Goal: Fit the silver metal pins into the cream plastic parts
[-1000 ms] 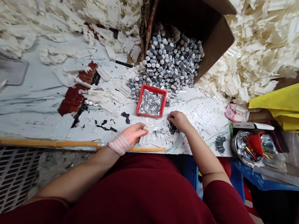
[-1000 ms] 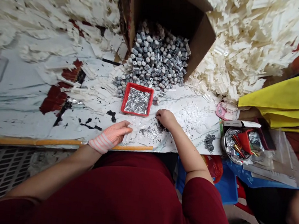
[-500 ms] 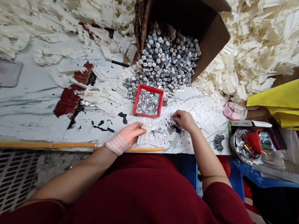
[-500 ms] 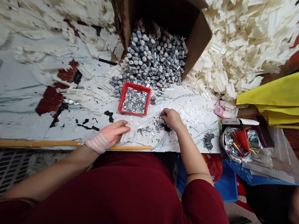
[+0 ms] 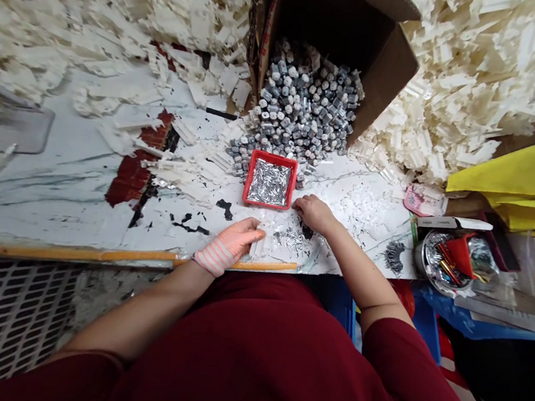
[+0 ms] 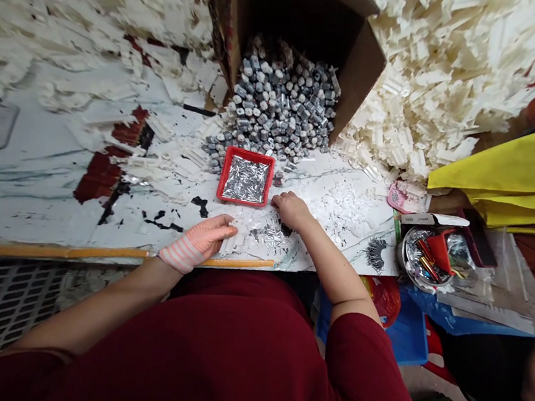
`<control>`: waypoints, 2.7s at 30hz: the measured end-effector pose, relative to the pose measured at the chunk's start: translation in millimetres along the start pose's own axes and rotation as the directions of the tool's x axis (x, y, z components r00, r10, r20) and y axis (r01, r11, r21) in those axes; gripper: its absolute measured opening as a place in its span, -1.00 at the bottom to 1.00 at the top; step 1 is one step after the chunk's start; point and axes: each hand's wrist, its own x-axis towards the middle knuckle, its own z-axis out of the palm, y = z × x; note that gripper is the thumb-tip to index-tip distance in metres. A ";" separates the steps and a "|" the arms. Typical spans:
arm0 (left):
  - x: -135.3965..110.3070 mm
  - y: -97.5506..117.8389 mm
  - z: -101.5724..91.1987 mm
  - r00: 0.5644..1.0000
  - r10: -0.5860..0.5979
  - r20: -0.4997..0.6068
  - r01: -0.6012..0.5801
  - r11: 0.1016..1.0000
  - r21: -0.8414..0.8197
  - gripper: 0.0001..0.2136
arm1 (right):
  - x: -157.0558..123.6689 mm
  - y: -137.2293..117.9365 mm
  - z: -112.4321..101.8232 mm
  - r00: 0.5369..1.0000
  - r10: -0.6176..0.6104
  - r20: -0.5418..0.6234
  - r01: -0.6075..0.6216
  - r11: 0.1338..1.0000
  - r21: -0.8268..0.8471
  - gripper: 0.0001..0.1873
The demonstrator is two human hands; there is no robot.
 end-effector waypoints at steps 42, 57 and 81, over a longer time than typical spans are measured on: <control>-12.8 -10.0 14.1 0.996 -0.082 0.040 0.083 0.996 -0.038 -0.70 | -67.9 -88.8 20.3 0.948 0.287 -0.136 -0.119 0.720 0.684 -0.81; -19.5 -12.7 18.3 0.983 -0.134 0.129 0.142 0.988 -0.054 -0.72 | -85.6 -87.1 20.8 0.958 0.266 -0.105 -0.116 0.698 0.707 -0.82; -11.6 -12.6 15.1 0.995 -0.085 0.052 0.084 0.996 0.011 -0.76 | -31.9 -48.3 41.8 0.943 0.290 -0.164 -0.252 0.943 0.218 -0.85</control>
